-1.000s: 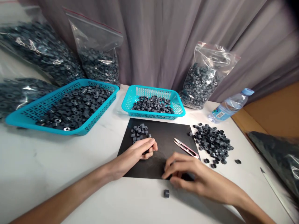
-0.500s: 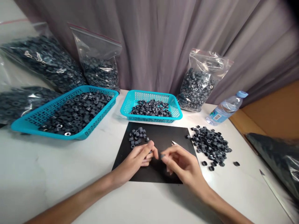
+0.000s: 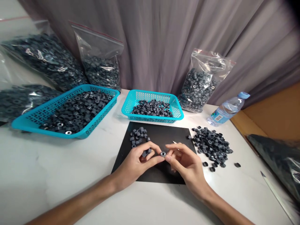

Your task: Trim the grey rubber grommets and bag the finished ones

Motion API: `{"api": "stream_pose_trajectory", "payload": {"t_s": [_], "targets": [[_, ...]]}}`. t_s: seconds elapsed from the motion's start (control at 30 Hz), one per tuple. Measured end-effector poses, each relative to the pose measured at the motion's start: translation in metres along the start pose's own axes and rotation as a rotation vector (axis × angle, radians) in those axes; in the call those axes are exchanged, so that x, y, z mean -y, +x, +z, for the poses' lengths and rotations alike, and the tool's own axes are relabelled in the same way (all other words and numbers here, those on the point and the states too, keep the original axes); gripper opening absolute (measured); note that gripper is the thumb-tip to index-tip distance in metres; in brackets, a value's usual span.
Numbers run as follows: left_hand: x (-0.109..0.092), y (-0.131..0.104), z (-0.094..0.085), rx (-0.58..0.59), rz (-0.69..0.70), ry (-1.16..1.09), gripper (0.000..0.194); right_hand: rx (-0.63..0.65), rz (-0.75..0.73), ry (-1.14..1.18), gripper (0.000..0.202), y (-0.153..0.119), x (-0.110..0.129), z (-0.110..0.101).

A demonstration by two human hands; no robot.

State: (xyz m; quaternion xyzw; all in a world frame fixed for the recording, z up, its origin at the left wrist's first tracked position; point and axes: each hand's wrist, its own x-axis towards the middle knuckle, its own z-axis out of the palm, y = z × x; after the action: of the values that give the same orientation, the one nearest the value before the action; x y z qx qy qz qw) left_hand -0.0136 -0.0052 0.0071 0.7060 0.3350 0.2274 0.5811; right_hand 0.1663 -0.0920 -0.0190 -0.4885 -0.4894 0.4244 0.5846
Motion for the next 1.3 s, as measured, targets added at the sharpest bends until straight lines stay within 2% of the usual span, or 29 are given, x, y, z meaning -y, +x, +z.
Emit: {"api": "stream_pose_trajectory", "payload": {"t_s": [0.27,0.37,0.5,0.57,0.67,0.73,0.87,0.97,1.13,1.3], "targets": [[0.007,0.005,-0.004,0.024,0.070,0.114,0.021,0.075,-0.030,-0.083,0.025,0.005,0.002,-0.011],[0.003,0.006,-0.005,0.068,0.083,0.157,0.020,0.091,-0.053,-0.157,0.013,0.004,0.000,-0.010],[-0.011,0.004,-0.011,0.211,0.032,0.213,0.025,0.072,-0.238,-0.406,0.004,0.002,-0.001,-0.007],[-0.018,0.003,-0.012,0.265,-0.022,0.214,0.029,0.093,-0.357,-0.525,0.008,0.001,-0.002,-0.006],[-0.018,0.004,-0.011,0.266,-0.057,0.159,0.030,0.136,-0.425,-0.588,0.015,0.001,-0.002,-0.006],[-0.012,0.005,-0.010,0.238,-0.082,0.056,0.029,0.105,-0.411,-0.571,0.017,0.001,-0.001,-0.007],[0.000,0.009,-0.012,0.232,-0.180,-0.304,0.028,0.002,-0.318,-0.456,0.021,0.001,-0.002,-0.011],[-0.001,0.009,-0.013,0.236,-0.254,-0.485,0.021,-0.013,-0.250,-0.331,0.024,0.000,-0.007,-0.011],[-0.009,0.008,-0.011,0.226,-0.274,-0.520,0.018,-0.010,-0.159,-0.170,0.025,-0.001,-0.011,-0.006],[-0.004,0.007,-0.012,0.175,-0.269,-0.389,0.028,-0.079,-0.140,-0.239,0.016,-0.001,-0.010,-0.004]]}}
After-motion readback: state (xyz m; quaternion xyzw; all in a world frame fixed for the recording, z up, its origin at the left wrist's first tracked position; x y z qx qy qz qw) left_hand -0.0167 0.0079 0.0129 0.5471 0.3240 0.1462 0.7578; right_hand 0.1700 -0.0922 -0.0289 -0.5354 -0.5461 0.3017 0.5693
